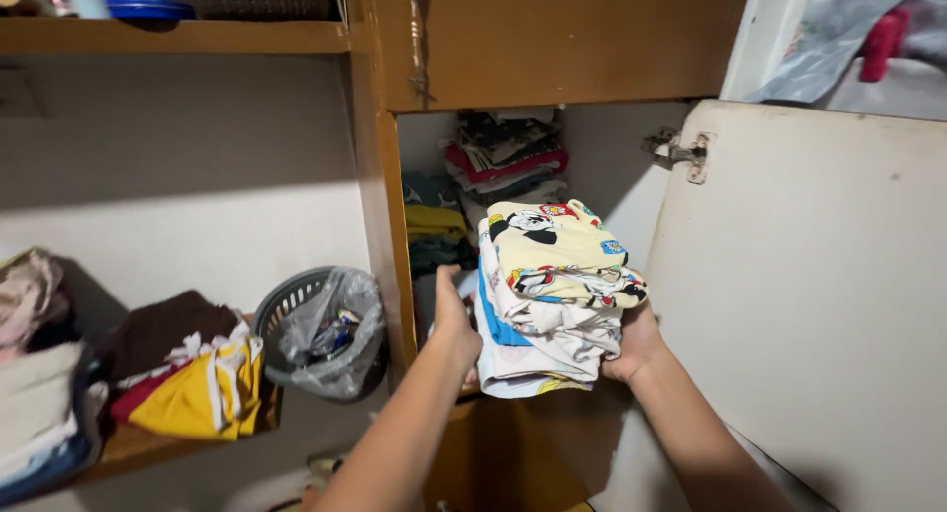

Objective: Sort and organize a stack of folded clothes into a wooden wardrobe cabinet.

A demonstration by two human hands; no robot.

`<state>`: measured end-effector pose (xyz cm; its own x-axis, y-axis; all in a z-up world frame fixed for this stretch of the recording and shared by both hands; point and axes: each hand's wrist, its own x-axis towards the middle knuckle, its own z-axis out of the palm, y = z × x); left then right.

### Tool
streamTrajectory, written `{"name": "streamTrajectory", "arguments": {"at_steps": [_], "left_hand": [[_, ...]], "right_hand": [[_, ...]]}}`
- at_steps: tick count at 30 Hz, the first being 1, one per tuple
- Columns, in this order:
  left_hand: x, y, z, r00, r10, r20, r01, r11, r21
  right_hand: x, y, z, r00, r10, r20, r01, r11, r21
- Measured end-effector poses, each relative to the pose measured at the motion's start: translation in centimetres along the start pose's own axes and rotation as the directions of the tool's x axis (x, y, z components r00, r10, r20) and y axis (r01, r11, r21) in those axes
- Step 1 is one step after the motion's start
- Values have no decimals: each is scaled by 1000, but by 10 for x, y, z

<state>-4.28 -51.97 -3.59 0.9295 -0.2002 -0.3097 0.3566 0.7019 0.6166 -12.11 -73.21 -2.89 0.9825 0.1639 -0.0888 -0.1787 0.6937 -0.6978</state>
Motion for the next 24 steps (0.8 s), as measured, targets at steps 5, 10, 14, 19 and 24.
{"name": "streamTrajectory", "arguments": {"at_steps": [5, 10, 14, 19, 24], "left_hand": [[55, 7, -7, 985, -36, 169, 53, 994, -99], [32, 20, 14, 961, -23, 275, 48, 995, -85], [45, 29, 27, 889, 63, 454, -30, 996, -80], [105, 29, 29, 919, 274, 283, -239, 959, -150], [170, 36, 29, 844, 307, 439, -146, 920, -363]], "right_hand": [[57, -8, 1, 997, -39, -65, 41, 999, 27], [89, -20, 6, 989, -63, -134, 64, 998, 6], [117, -33, 14, 990, -30, -141, 20, 997, -70], [159, -47, 18, 997, 9, -73, -17, 994, -107], [220, -77, 13, 997, 44, 59, -31, 977, -210]]}}
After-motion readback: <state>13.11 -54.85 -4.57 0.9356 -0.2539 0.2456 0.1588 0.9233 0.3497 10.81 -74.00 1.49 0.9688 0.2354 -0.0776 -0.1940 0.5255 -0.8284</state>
